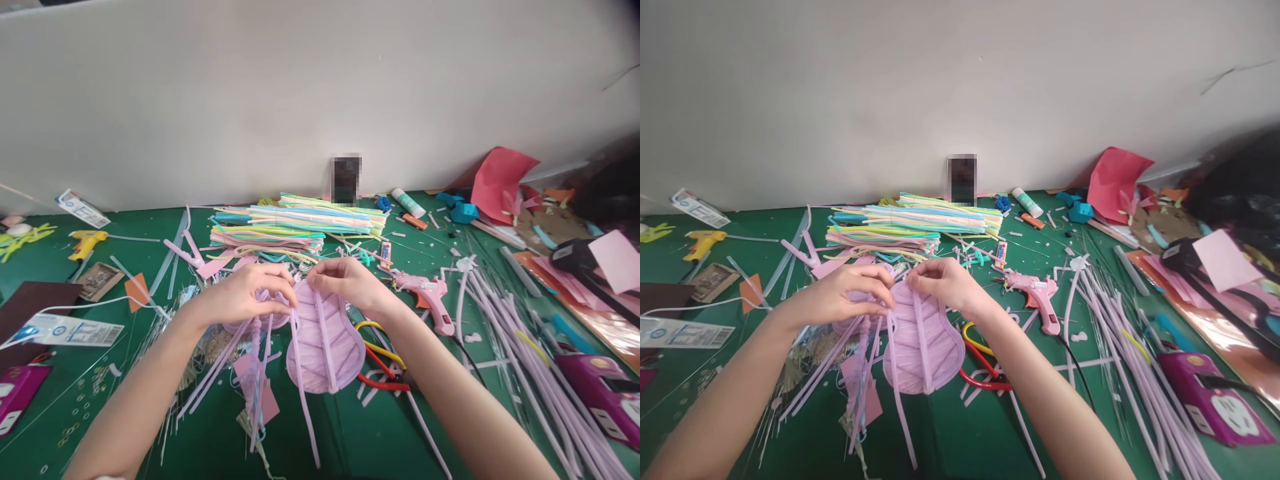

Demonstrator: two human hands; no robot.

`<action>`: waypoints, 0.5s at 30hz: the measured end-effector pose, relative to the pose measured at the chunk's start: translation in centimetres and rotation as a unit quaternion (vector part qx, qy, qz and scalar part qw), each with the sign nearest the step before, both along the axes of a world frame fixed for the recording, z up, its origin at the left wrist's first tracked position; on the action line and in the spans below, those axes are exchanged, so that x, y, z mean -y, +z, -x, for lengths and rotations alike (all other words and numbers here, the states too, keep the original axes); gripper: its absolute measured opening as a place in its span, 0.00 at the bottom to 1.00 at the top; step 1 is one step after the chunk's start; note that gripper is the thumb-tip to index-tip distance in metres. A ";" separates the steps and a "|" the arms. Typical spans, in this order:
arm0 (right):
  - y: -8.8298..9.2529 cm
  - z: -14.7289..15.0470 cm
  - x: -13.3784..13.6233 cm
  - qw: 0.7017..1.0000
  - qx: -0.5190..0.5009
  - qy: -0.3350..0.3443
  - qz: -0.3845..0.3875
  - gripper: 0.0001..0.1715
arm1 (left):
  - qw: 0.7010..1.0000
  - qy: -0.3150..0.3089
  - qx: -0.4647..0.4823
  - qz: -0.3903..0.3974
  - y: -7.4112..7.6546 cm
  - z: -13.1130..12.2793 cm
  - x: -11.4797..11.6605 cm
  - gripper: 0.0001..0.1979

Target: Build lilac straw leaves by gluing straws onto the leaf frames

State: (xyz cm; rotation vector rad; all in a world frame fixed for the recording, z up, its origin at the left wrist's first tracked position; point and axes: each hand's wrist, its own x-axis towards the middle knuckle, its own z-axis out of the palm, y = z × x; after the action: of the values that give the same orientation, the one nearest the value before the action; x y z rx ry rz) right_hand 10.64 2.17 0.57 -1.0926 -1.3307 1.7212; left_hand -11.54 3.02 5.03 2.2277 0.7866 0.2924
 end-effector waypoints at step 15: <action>-0.9 0.2 -0.2 0.999 0.019 -0.024 0.008 0.13 | 0.994 0.059 0.064 -0.058 -2.9 0.0 1.0 0.02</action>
State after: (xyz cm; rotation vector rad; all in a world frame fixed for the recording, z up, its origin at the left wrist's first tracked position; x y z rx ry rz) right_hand 10.47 2.40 -0.32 -1.1635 -1.3052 1.6858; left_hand -11.52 2.06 2.15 2.2484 0.8513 0.5462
